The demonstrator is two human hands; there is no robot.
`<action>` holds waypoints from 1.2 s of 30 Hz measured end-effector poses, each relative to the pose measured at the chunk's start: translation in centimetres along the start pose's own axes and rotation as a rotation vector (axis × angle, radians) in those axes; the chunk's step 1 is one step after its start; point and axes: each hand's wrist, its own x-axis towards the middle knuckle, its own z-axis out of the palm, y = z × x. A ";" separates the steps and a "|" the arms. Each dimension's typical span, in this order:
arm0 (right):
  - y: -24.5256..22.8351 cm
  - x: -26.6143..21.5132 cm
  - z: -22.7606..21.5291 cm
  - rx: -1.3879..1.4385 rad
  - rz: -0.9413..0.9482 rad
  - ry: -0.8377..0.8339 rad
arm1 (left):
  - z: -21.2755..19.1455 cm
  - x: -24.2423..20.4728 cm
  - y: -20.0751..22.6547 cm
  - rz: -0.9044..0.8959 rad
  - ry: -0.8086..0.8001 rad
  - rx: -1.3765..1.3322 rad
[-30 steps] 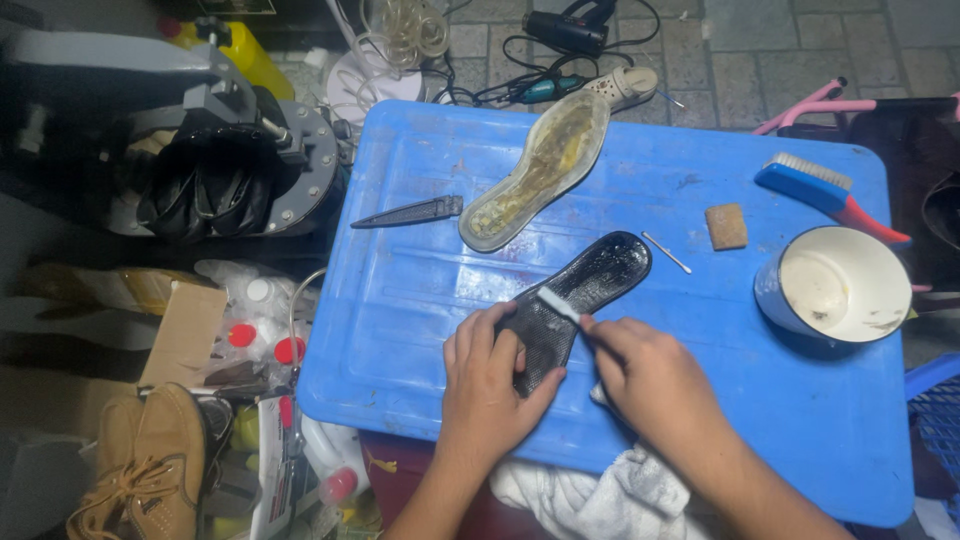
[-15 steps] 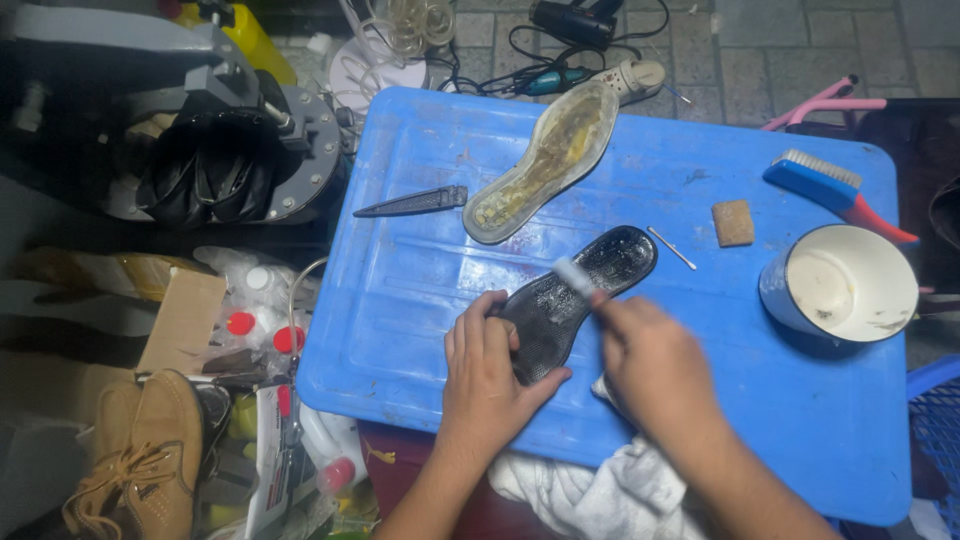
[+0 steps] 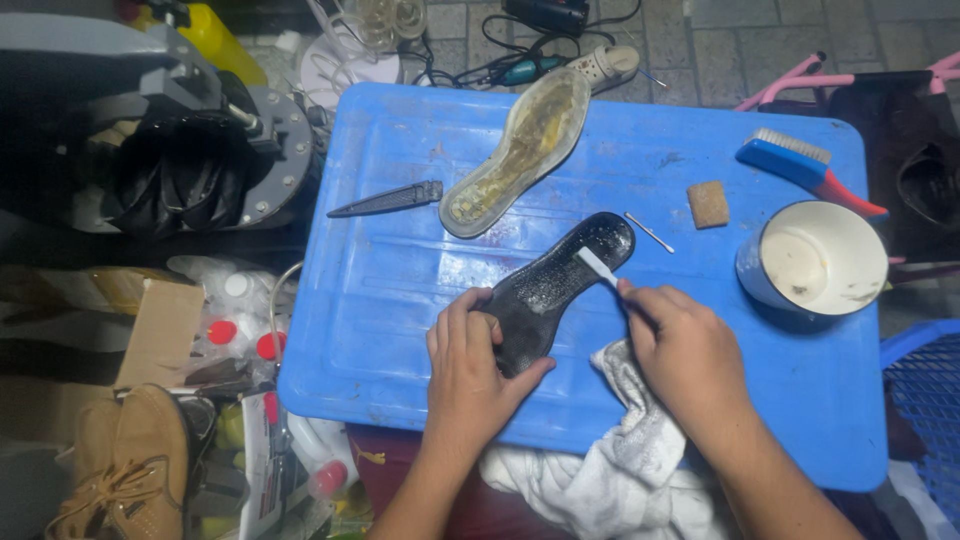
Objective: The person cleans two black shoe insoles on a blue work surface. They repeatedly apply a white substance from a small container using a toothbrush, scrub the insoles, and wipe them with a cloth. The person handles the insoles one at a time, flipping them over and repeating the cleaning cycle.
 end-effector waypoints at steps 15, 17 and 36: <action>0.2 0.0 -0.2 0.098 0.014 -0.040 | 0.0 0.2 0.3 0.015 0.009 0.000; 0.6 1.2 -0.8 -0.008 0.090 0.063 | 0.0 0.3 0.2 0.004 -0.001 0.002; 0.6 3.3 0.0 -0.152 0.040 0.154 | 0.2 0.3 0.4 -0.009 -0.013 0.010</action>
